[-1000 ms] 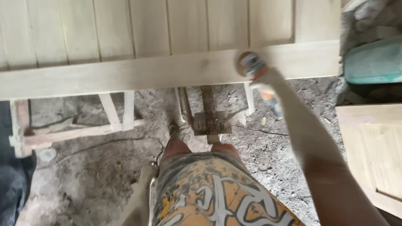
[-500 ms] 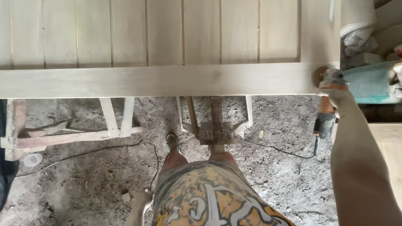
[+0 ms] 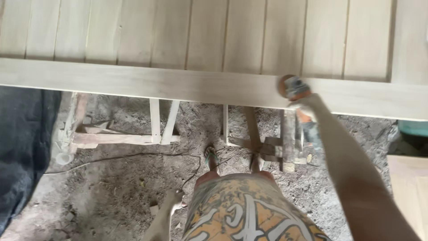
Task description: The person uses a power sander to smooth the surface and edges of a wooden panel, moving the tool across different sections while stabilizing the wood by hand.
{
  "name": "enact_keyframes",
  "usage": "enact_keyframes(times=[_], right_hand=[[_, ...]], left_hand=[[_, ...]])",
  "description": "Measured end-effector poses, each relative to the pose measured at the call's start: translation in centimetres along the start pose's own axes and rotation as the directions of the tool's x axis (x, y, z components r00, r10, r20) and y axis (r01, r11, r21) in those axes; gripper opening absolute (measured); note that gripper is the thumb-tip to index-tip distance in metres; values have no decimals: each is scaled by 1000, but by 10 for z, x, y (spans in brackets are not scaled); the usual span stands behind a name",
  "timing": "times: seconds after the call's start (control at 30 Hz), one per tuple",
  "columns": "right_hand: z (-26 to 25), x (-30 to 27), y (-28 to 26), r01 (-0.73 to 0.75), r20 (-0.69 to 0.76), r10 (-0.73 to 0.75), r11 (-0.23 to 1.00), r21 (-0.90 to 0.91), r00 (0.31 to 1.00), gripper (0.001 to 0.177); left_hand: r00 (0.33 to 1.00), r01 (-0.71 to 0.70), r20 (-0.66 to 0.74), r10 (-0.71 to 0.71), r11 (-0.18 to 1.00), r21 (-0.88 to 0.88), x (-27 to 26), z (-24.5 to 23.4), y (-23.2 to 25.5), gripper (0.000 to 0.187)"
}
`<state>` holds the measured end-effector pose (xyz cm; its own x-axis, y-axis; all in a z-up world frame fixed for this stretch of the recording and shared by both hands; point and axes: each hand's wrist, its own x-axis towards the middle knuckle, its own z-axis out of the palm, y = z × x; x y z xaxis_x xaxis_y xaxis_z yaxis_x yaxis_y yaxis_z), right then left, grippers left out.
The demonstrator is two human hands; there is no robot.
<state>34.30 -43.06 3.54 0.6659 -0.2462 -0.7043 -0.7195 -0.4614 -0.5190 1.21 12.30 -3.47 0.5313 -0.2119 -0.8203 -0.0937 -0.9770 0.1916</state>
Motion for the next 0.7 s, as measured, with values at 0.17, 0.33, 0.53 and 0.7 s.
enact_keyframes(times=[0.17,0.33,0.53,0.7], right_hand=[[99,-28,-87,-15,95,27,992,-126,995,48],[148,-55,-115,110,156,-71,959,-260,985,54],[76,-64,-50,-74,70,90,975,-208,993,61],[-40,-70,34,-97,-80,100,995,34,992,60]], left_hand=[[961,257,0,-277,892,-373,-6,21,-43,51],[856,402,149,-495,458,-793,-28,33,-68,40],[866,438,190,-463,517,-735,-43,37,-69,35],[836,395,301,-458,122,-911,-28,26,-40,38]])
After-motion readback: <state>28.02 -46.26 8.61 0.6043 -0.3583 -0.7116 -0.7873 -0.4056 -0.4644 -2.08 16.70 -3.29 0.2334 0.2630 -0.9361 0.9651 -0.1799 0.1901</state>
